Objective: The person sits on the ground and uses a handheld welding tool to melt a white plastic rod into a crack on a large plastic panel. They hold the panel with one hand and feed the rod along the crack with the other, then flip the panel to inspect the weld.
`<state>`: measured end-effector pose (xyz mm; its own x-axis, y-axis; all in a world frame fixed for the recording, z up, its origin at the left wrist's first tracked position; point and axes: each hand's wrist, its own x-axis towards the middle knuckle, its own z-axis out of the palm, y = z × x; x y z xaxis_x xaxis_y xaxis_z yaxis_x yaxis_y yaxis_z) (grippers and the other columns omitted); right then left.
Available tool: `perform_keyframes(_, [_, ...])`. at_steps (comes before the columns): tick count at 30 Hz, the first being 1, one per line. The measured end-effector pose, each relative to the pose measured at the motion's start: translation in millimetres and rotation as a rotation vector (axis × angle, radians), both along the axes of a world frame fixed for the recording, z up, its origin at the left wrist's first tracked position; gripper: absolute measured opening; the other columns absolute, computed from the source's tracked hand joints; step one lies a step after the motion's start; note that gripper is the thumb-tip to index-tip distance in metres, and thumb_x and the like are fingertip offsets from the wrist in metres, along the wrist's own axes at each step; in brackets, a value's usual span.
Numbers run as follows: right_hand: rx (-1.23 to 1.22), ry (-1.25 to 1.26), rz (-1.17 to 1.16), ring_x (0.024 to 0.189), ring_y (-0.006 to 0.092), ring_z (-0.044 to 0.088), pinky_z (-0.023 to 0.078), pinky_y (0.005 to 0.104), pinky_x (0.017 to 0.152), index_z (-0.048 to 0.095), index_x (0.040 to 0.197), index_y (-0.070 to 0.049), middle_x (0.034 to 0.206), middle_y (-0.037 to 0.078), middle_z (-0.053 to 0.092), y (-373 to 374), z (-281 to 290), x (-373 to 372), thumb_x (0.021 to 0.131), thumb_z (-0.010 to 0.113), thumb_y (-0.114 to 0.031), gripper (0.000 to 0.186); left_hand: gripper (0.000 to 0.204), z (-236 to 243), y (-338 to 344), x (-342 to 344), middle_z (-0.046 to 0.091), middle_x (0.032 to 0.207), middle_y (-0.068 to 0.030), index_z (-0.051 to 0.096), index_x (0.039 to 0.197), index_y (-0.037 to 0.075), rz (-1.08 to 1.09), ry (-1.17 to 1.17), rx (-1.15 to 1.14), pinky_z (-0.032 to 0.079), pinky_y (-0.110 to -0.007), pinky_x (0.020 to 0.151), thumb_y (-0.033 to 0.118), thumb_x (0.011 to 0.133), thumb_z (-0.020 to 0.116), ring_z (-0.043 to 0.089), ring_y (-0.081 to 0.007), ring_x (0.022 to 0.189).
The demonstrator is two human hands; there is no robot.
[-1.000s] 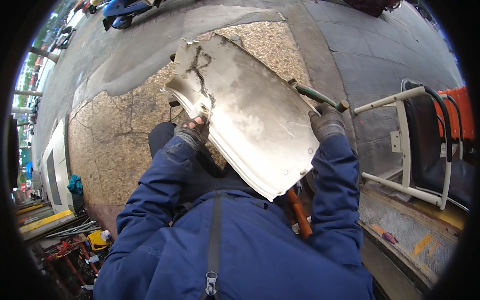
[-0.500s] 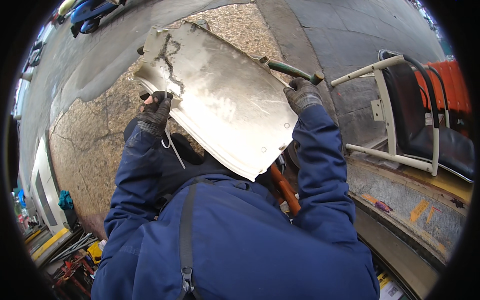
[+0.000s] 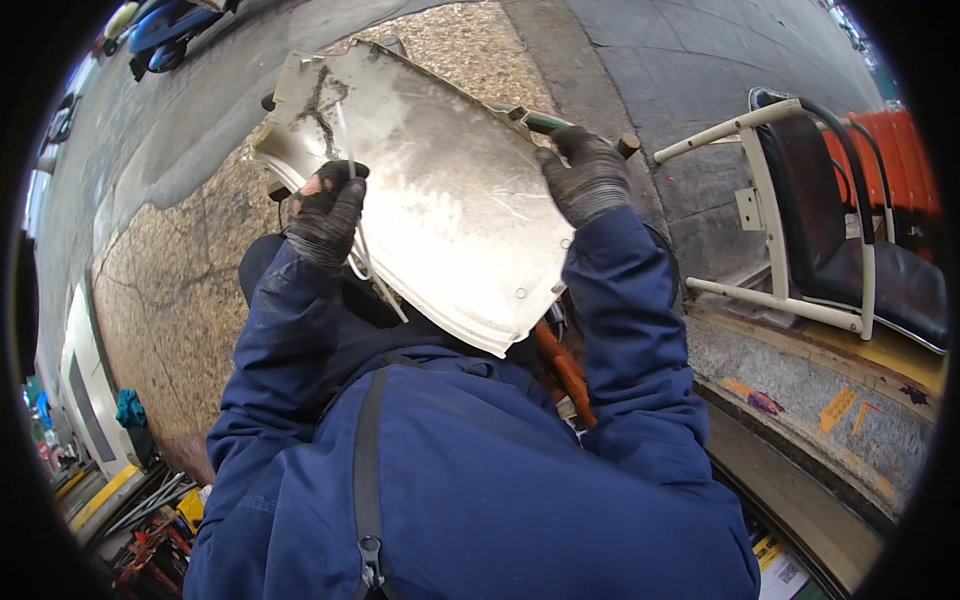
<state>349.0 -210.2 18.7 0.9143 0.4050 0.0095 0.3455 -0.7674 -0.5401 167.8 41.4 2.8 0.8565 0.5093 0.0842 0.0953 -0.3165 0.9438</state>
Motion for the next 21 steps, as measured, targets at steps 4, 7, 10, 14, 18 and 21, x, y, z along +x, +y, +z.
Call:
perform_keyframes(4, [-0.108,-0.003,-0.014,0.088,0.026,0.064,0.049,0.0362,0.078,0.062,0.105,-0.004,0.097,0.016,0.066,11.8,1.3,10.8,0.081,0.069,-0.026,0.033,0.015,9.1,-10.7,10.8,0.063,0.073,-0.0089,0.062,0.095,0.007,-0.058,0.073,0.152,0.049,-0.033,0.063,0.017,0.085,0.058,0.062,-0.0204,0.068])
perform_keyframes(7, [-0.184,0.103,-0.01,0.091,0.024,0.064,0.049,0.0343,0.079,0.059,0.113,-0.002,0.101,0.018,0.065,14.1,-14.8,42.4,0.078,0.072,-0.027,0.044,0.015,9.7,-6.3,20.3,0.064,0.072,-0.0081,0.061,0.095,0.004,-0.044,0.055,0.017,0.048,-0.032,0.064,0.016,0.085,0.058,0.061,-0.0185,0.067])
perform_keyframes(10, [-0.099,0.155,0.142,0.09,0.0268,0.064,0.049,0.0351,0.076,0.057,0.116,0.001,0.102,0.018,0.065,27.9,-45.4,59.6,0.075,0.073,-0.032,0.055,0.015,7.0,0.4,33.7,0.064,0.07,-0.0075,0.06,0.093,0.001,-0.028,-0.022,-0.17,0.048,-0.03,0.064,0.014,0.085,0.057,0.06,-0.0163,0.065])
perform_keyframes(14, [-0.232,0.171,0.172,0.086,0.0287,0.064,0.049,0.0373,0.073,0.06,0.11,-0.001,0.095,0.019,0.066,50.6,-57.7,69.9,0.079,0.068,-0.029,0.043,0.013,7.3,9.4,46.7,0.061,0.072,-0.0076,0.056,0.096,-0.002,0.037,-0.006,-0.26,0.047,-0.028,0.067,0.003,0.084,0.056,0.06,-0.0163,0.069])
perform_keyframes(18, [-0.221,0.122,0.125,0.086,0.0314,0.064,0.05,0.0384,0.074,0.063,0.105,-0.005,0.093,0.018,0.066,56.7,-34.0,56.3,0.08,0.065,-0.028,0.034,0.01,7.3,17.1,61.8,0.059,0.065,-0.0062,0.057,0.091,0.0,0.138,-0.021,-0.304,0.048,-0.028,0.061,0.005,0.083,0.056,0.06,-0.0166,0.06])
perform_keyframes(21, [-0.186,0.102,0.129,0.088,0.0315,0.064,0.05,0.0392,0.077,0.064,0.104,-0.006,0.094,0.017,0.066,58.9,-8.0,40.1,0.081,0.063,-0.031,0.035,0.006,4.5,20.5,75.4,0.058,0.069,-0.0038,0.056,0.085,0.004,0.219,-0.1,-0.369,0.049,-0.029,0.056,0.007,0.082,0.06,0.059,-0.0165,0.055])
